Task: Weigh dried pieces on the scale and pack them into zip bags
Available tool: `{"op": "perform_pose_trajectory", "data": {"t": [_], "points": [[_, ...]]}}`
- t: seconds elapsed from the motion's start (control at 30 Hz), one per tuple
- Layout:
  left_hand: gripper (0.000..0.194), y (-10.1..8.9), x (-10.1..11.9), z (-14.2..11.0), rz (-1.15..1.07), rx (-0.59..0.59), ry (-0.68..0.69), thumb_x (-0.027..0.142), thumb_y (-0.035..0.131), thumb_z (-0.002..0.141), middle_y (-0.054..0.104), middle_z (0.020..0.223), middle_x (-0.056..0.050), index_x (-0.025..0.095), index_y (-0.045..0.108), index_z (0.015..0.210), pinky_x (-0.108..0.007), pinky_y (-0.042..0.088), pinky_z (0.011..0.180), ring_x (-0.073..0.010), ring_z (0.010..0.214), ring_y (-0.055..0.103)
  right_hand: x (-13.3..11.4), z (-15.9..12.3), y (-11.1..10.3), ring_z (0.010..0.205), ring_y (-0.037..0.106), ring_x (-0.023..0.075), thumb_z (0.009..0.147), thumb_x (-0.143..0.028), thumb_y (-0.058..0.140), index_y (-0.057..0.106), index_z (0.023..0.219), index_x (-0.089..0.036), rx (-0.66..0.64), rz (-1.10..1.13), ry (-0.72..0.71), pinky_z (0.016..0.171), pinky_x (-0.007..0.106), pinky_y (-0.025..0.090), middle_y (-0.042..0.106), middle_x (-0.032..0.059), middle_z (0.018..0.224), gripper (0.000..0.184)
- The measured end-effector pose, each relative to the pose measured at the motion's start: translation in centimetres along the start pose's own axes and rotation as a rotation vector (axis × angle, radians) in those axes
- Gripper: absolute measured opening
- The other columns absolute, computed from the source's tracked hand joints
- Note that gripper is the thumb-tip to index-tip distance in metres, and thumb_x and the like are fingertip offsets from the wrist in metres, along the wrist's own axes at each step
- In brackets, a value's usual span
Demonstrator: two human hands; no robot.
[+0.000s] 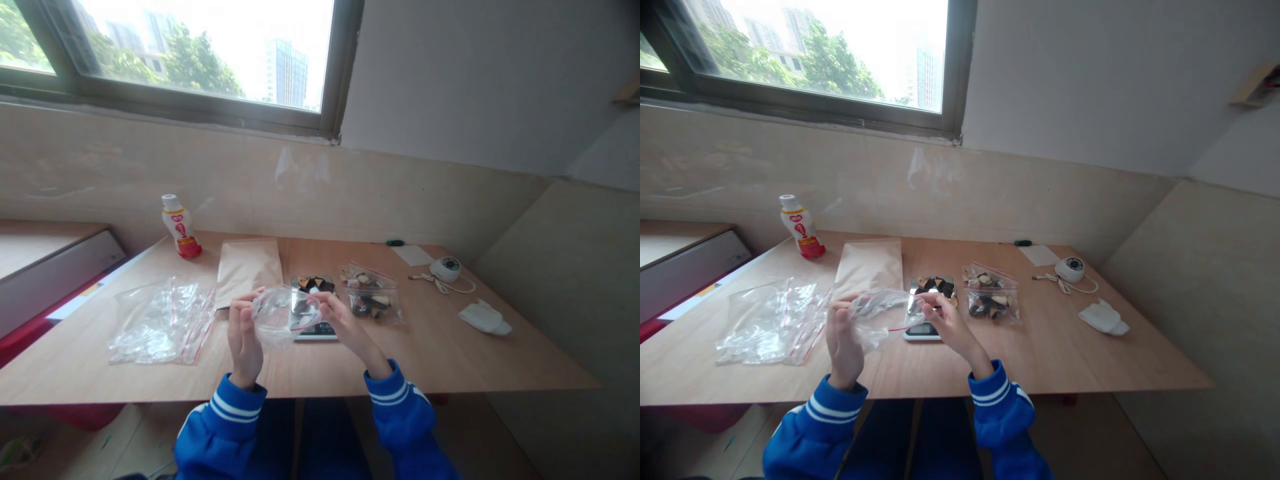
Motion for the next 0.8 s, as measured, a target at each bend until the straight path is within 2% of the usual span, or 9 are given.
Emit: {"op": "perform_pose_trajectory", "data": {"t": [0.1,0.17,0.27,0.43,0.6,0.8], "points": [[0.039,0.1,-3.6,-0.2,0.018,0.066,-0.089,0.051,0.028,0.092,0.059,0.092,-0.007,0.019,0.049,0.087,-0.038,0.047,0.082,-0.0206,0.091,0.060,0.3,0.3,-2.9,0.118,0.048,0.0227,0.090,-0.041,0.048,0.057,0.118,-0.025,0.171,-0.349,-0.129,0.102,0.042,0.035,0.056,0.0087,0.123,0.034],[0.042,-0.1,-5.4,-0.8,0.051,0.112,-0.077,0.057,0.029,0.090,0.059,0.089,-0.007,0.020,0.048,0.087,-0.038,0.047,0.078,-0.0214,0.088,0.060,2.1,0.7,-4.0,0.125,0.043,0.0245,0.088,-0.039,0.051,0.055,0.123,-0.026,0.208,-0.539,-0.126,0.106,0.046,0.030,0.053,0.0097,0.128,0.037],[0.039,0.1,-7.0,-1.5,0.116,0.108,-0.041,0.058,0.034,0.088,0.059,0.094,-0.008,0.020,0.044,0.089,-0.038,0.047,0.077,-0.0223,0.089,0.060,5.2,1.4,-4.8,0.126,0.042,0.0252,0.090,-0.037,0.046,0.052,0.128,-0.026,0.216,-0.669,-0.071,0.106,0.048,0.030,0.051,0.0104,0.130,0.039],[0.032,0.0,-7.0,-2.0,0.161,0.093,0.051,0.054,0.033,0.090,0.058,0.099,-0.009,0.022,0.038,0.091,-0.038,0.047,0.078,-0.0217,0.091,0.060,7.4,1.9,-4.7,0.116,0.048,0.0269,0.089,-0.034,0.049,0.056,0.122,-0.023,0.234,-0.723,-0.024,0.101,0.048,0.036,0.057,0.0104,0.122,0.035],[0.028,-0.4,-7.0,-2.0,0.159,0.116,0.065,0.050,0.034,0.090,0.056,0.100,-0.009,0.022,0.037,0.091,-0.039,0.046,0.080,-0.0214,0.093,0.059,7.4,1.6,-4.6,0.104,0.055,0.0252,0.088,-0.031,0.049,0.062,0.109,-0.021,0.302,-0.615,-0.050,0.092,0.043,0.044,0.059,0.0108,0.108,0.026],[0.027,0.0,-7.1,-2.1,0.149,0.065,0.056,0.049,0.033,0.091,0.055,0.099,-0.008,0.022,0.038,0.092,-0.040,0.046,0.082,-0.0212,0.095,0.058,6.7,0.9,-5.6,0.097,0.058,0.0244,0.085,-0.034,0.054,0.065,0.097,-0.020,0.421,-0.525,-0.059,0.088,0.041,0.046,0.058,0.0092,0.100,0.022]]}}
Point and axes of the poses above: each hand's wrist, its own z-axis towards the middle knuckle, its own y-axis out of the palm, x = y × z, the point moved 8 cm from there along z, towards the middle knuckle
